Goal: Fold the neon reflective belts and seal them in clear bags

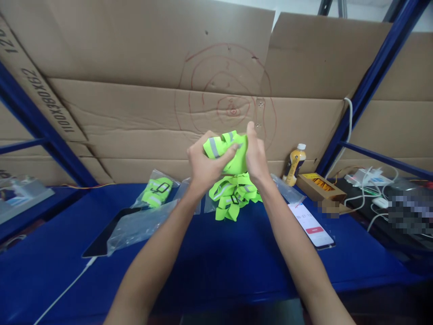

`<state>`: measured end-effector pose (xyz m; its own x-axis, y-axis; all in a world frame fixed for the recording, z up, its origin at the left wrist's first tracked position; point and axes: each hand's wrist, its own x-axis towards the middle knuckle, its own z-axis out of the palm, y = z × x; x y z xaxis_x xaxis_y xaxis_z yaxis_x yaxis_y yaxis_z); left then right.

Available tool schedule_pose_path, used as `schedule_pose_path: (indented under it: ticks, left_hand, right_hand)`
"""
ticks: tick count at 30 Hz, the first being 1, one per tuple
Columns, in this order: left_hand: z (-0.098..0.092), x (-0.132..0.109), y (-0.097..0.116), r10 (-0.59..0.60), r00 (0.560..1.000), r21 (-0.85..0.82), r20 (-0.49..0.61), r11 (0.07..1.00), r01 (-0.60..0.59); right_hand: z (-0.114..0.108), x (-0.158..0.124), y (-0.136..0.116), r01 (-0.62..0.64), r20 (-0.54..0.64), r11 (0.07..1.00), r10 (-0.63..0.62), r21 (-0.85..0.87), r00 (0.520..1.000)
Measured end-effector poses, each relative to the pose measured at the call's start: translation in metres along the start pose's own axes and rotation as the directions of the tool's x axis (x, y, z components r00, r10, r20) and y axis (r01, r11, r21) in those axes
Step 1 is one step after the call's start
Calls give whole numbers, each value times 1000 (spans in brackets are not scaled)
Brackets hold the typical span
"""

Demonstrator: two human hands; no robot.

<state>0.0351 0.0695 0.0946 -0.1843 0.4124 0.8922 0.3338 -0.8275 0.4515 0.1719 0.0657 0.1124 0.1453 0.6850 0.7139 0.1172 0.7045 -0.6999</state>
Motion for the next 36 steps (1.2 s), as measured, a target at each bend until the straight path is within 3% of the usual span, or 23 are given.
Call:
schedule_pose_path:
  ticks: [2, 4, 6, 8, 12, 16, 19, 24, 28, 32, 36]
  left_hand:
    - [-1, 4, 1, -103, 994, -76, -37, 992, 100]
    - [-3, 8, 3, -167, 986, -133, -25, 978, 163]
    - [-5, 12, 5, -183, 983, -134, -10, 975, 180]
    - [-7, 13, 6, -177, 984, -99, -4, 979, 176]
    - [-6, 7, 3, -156, 988, -50, 16, 986, 157]
    - [-8, -2, 2, -3, 1000, 78, -8, 997, 4]
    - [-12, -4, 6, 123, 992, 183, -16, 976, -118]
    - [-18, -3, 5, 343, 939, 253, -3, 909, -331]
    - [-20, -2, -3, 458, 889, 308, 13, 844, -440]
    - [-14, -7, -3, 384, 923, 307, -10, 880, -363]
    - [0, -12, -2, 187, 977, 156, -103, 973, -170]
  right_hand:
    - [-6, -4, -9, 304, 20, 941, -305, -148, 952]
    - [-10, -7, -14, 561, 203, 784, -523, -265, 828]
    - [-9, -9, -12, 703, 404, 640, -580, -310, 707]
    - [-5, -10, -6, 738, 463, 578, -578, -349, 672]
    - [5, -12, 7, 662, 379, 635, -544, -398, 749]
    - [12, -17, 13, 516, 183, 778, -484, -358, 856]
    - [19, -18, 15, 384, 94, 885, -373, -265, 923]
    - [25, -13, 17, 124, 125, 991, -117, -47, 985]
    - [25, -9, 17, -112, 228, 982, 76, 151, 971]
    - [25, -8, 17, -190, 217, 957, 142, 218, 966]
    - [26, -11, 17, -35, 40, 994, 31, 108, 999]
